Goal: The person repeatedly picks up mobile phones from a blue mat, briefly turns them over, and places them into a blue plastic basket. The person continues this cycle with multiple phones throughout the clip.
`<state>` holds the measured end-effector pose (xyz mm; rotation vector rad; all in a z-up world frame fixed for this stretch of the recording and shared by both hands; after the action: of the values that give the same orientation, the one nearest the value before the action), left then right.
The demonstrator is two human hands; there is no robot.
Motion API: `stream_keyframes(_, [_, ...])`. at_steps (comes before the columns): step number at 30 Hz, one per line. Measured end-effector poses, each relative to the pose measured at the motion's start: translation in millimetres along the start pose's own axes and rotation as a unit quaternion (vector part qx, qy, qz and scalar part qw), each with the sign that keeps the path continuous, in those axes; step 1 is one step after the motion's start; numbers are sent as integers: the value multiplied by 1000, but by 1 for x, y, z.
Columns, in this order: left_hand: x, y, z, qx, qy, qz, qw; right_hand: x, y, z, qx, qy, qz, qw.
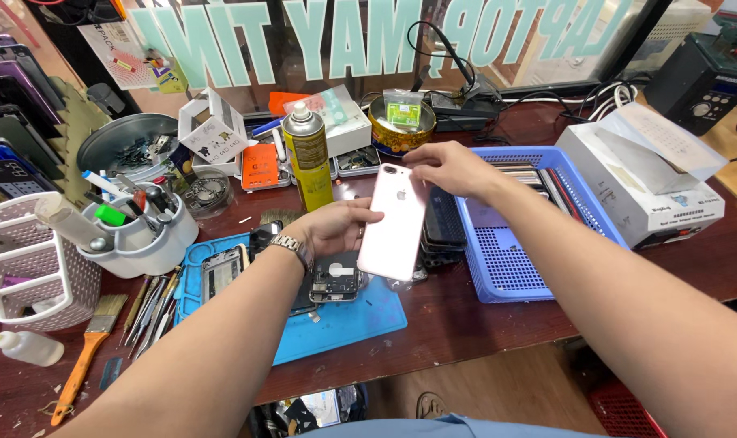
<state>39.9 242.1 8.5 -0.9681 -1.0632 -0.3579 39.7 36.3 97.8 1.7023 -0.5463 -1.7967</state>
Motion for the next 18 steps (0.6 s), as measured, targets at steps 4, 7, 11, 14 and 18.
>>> stream_keyframes(4, [8, -25, -7, -29, 20, -42, 999, 10, 9, 9, -86, -101, -14, 991])
stream_keyframes(7, [10, -35, -16, 9, 18, -57, 998, 33, 30, 27, -110, -131, -136, 976])
stream_keyframes(11, [11, -50, -47, -7, 14, -74, 997, 69, 69, 46, -70, -133, -237, 960])
stream_keyframes(14, [19, -64, -90, -35, 2, -121, 992, 87, 101, 46, -15, -124, -230, 965])
stream_keyframes(18, [24, -77, -144, -13, -42, -76, 996, 118, 143, 47, 178, -129, -360, 906])
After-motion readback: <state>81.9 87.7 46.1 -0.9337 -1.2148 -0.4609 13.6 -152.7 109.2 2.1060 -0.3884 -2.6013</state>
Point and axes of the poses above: each hand's wrist, its own z-axis away from the middle knuckle, its own y-axis out of the back of the hand, x = y × z, the point moved 5 cm from there along -z, towards the middle knuckle, and after that the axes turned 10 degrees about -y, right-handed, at the moved point
